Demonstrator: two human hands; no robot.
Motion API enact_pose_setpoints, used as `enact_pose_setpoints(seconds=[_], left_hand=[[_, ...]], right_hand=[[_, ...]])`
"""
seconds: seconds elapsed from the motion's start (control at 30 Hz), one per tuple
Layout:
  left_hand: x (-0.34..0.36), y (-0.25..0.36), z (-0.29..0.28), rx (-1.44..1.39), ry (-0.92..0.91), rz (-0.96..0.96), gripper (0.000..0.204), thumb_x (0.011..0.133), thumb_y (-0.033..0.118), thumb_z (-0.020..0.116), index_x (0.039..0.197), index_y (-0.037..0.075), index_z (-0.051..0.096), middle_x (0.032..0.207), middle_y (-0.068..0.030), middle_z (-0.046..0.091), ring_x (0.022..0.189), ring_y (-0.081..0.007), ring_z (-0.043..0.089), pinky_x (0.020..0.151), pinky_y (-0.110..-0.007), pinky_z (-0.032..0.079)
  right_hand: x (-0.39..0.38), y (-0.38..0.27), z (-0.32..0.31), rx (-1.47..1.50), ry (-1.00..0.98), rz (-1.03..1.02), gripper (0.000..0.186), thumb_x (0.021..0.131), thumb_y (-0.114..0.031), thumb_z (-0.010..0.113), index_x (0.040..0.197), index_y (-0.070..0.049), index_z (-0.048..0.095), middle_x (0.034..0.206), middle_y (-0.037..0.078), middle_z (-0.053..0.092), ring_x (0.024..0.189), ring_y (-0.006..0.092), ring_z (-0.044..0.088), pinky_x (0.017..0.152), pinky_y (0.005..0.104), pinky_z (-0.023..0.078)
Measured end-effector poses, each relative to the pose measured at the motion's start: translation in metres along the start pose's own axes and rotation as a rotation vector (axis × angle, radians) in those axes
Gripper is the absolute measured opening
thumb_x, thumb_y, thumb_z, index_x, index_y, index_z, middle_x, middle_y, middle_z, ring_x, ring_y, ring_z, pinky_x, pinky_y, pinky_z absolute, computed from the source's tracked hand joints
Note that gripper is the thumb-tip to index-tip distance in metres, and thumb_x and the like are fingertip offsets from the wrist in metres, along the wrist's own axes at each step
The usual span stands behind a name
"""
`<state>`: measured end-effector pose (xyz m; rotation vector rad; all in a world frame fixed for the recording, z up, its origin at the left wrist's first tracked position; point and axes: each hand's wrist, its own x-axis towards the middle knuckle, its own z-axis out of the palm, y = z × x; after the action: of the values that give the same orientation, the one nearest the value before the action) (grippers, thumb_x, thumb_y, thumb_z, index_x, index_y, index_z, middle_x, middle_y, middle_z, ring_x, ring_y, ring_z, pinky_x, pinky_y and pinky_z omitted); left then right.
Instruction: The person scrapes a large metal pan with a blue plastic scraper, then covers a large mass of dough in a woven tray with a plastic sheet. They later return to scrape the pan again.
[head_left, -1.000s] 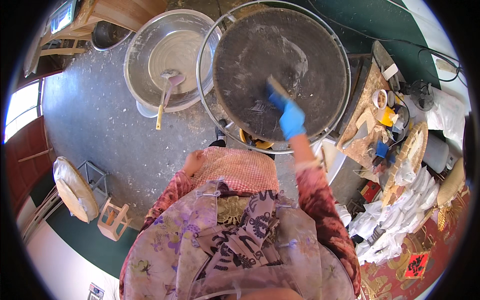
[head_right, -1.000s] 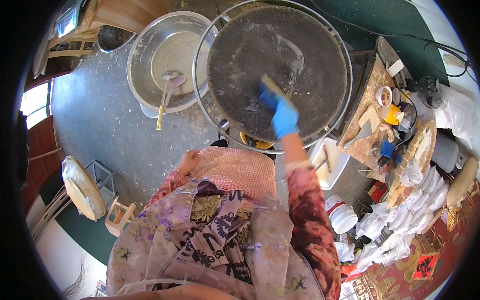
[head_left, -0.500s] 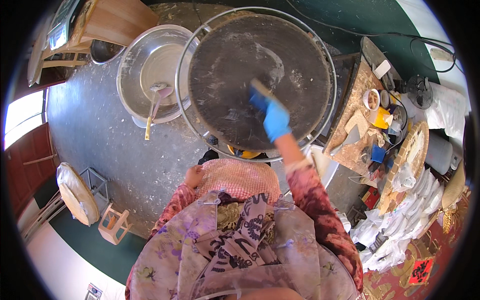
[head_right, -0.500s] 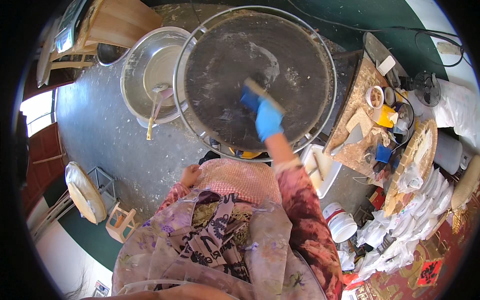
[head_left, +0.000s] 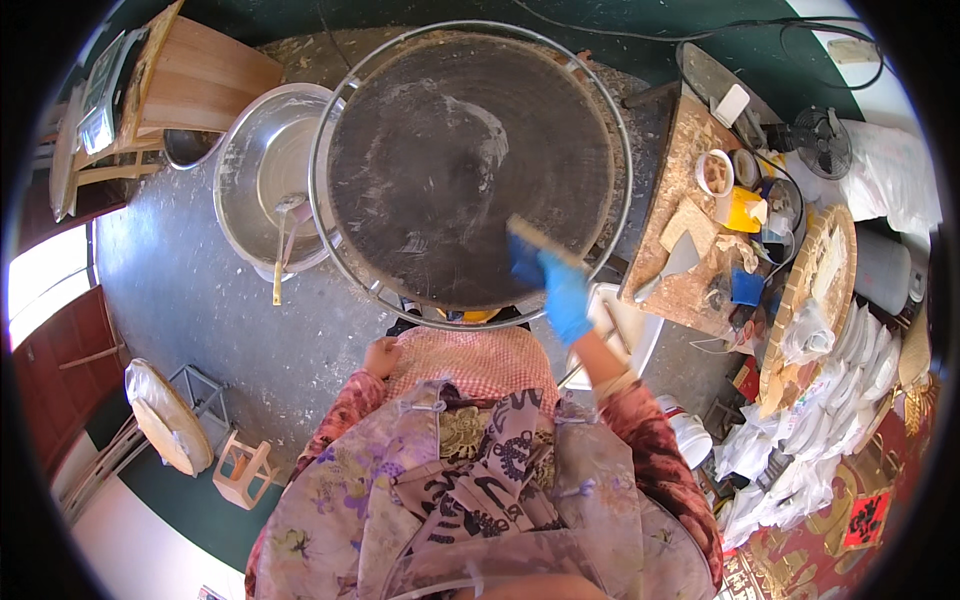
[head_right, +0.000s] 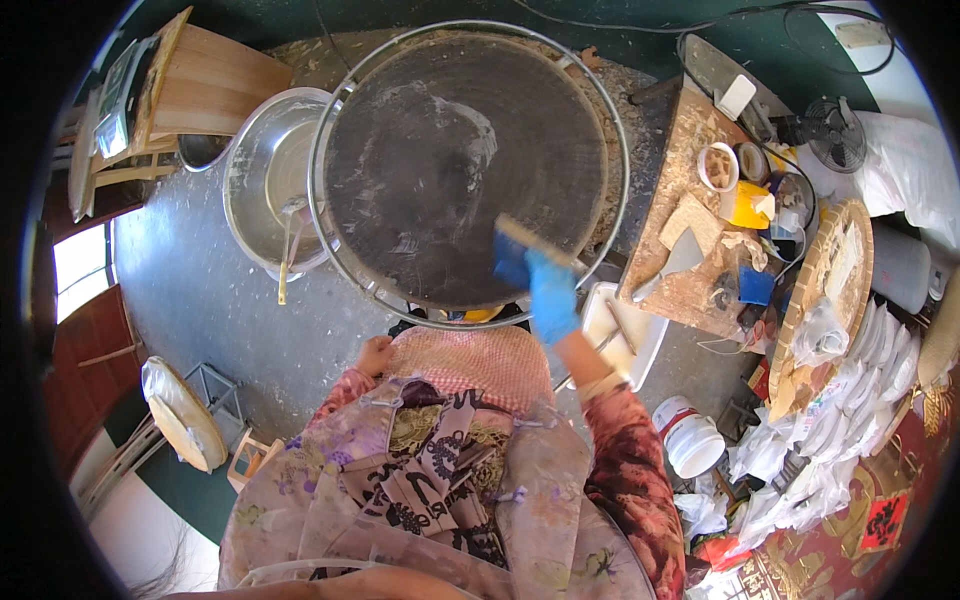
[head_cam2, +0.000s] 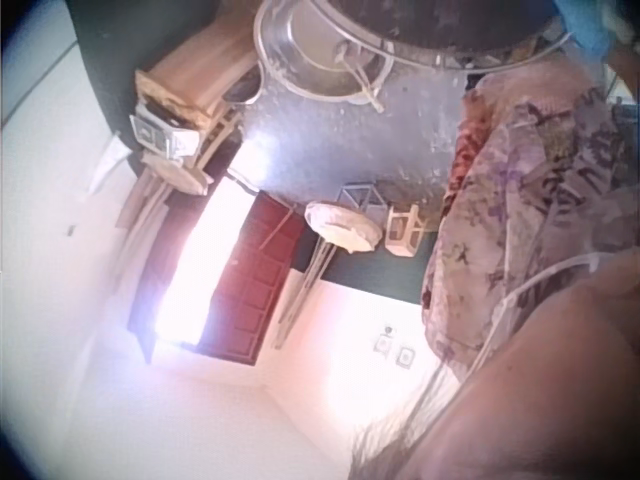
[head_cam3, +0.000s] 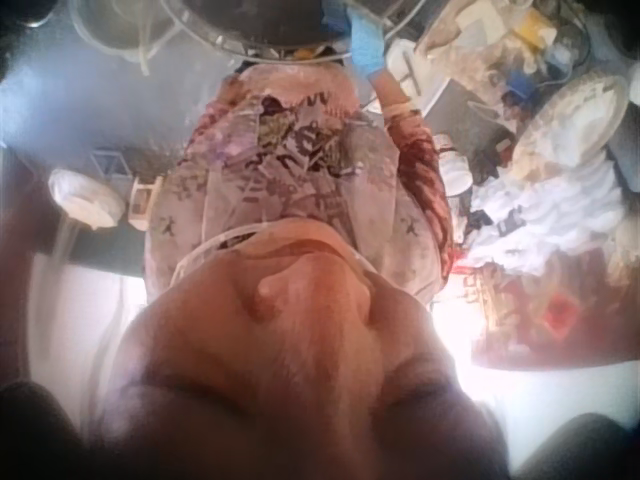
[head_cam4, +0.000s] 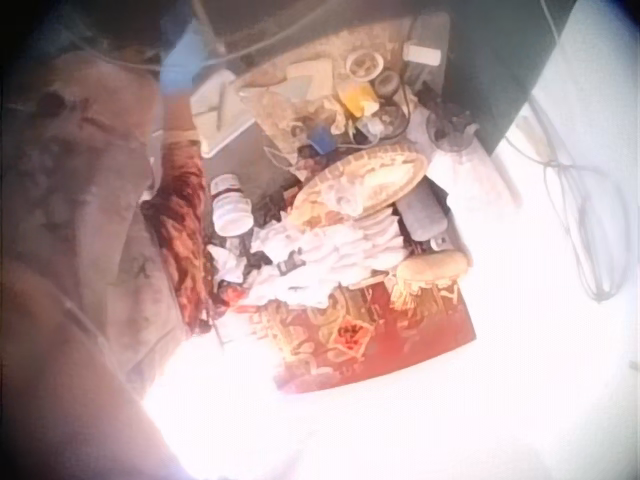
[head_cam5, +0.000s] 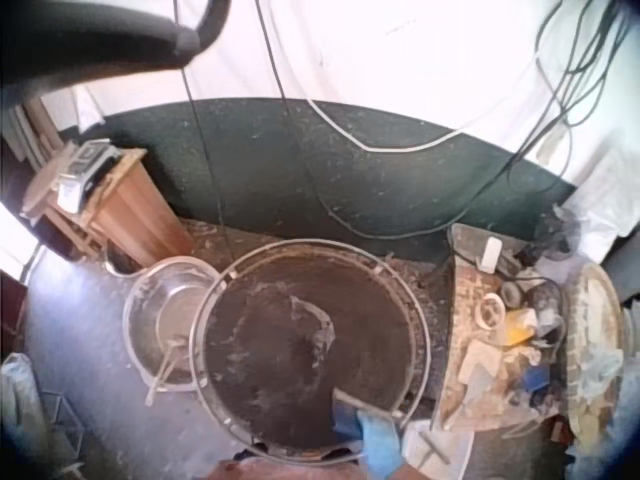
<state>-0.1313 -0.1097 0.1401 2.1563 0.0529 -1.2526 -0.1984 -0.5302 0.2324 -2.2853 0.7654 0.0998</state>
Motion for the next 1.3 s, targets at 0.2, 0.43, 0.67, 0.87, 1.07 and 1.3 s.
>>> enact_pose_setpoints(seconds=[0.2,0.43,0.67,0.87,1.07,1.3], left_hand=[[-0.002,0.007,0.005,-0.002,0.001,0.023,0.038,0.076,0.024,0.066,0.103,-0.003,0.063,0.083,-0.0165,0.067,0.075,-0.0221,0.065,0.069,-0.033,0.051],[-0.019,-0.013,0.015,0.043,-0.010,-0.050,0.035,0.079,0.018,0.064,0.106,-0.003,0.061,0.079,-0.0093,0.066,0.068,-0.0130,0.061,0.059,-0.028,0.049],[-0.019,-0.009,0.004,-0.203,0.067,-0.136,0.038,0.080,0.016,0.065,0.110,-0.005,0.058,0.084,-0.0099,0.066,0.074,-0.0140,0.061,0.066,-0.028,0.049],[-0.024,-0.018,0.000,-0.304,0.126,-0.146,0.037,0.079,0.017,0.066,0.108,-0.006,0.058,0.084,-0.0107,0.066,0.073,-0.0145,0.060,0.066,-0.029,0.049],[-0.036,-0.035,0.002,-0.411,0.149,-0.174,0.036,0.077,0.017,0.067,0.106,-0.005,0.060,0.079,-0.0071,0.064,0.069,-0.0118,0.058,0.062,-0.028,0.048],[-0.040,-0.067,0.013,-0.490,0.140,-0.297,0.035,0.077,0.018,0.067,0.105,-0.003,0.061,0.079,-0.0072,0.065,0.071,-0.0122,0.059,0.065,-0.027,0.049]], right_hand=[[0.006,0.015,0.018,0.457,0.066,0.188,0.024,0.091,-0.015,0.043,0.108,-0.005,0.057,0.102,0.020,0.060,0.094,0.0343,0.058,0.087,0.0416,0.044],[0.223,0.051,-0.109,-0.352,0.211,0.130,0.033,0.084,-0.004,0.040,0.113,-0.007,0.056,0.101,0.024,0.061,0.094,0.0405,0.059,0.082,0.0449,0.047],[0.073,-0.066,0.041,-0.241,-0.289,-0.613,0.020,0.087,-0.014,0.046,0.101,-0.013,0.060,0.089,0.015,0.063,0.080,0.0305,0.061,0.074,0.0396,0.050],[0.012,-0.133,0.134,-0.592,-0.579,-0.883,0.031,0.085,-0.016,0.045,0.115,-0.014,0.052,0.113,0.017,0.054,0.095,0.0306,0.057,0.084,0.0485,0.043],[0.221,-0.229,0.171,-0.522,-0.182,-0.678,0.021,0.088,-0.011,0.040,0.090,-0.003,0.060,0.083,0.023,0.062,0.076,0.0348,0.064,0.070,0.0450,0.052],[0.385,-0.147,0.011,-0.577,0.042,-0.028,0.038,0.080,-0.012,0.046,0.115,-0.015,0.060,0.097,0.025,0.062,0.089,0.0413,0.061,0.077,0.0470,0.049]])
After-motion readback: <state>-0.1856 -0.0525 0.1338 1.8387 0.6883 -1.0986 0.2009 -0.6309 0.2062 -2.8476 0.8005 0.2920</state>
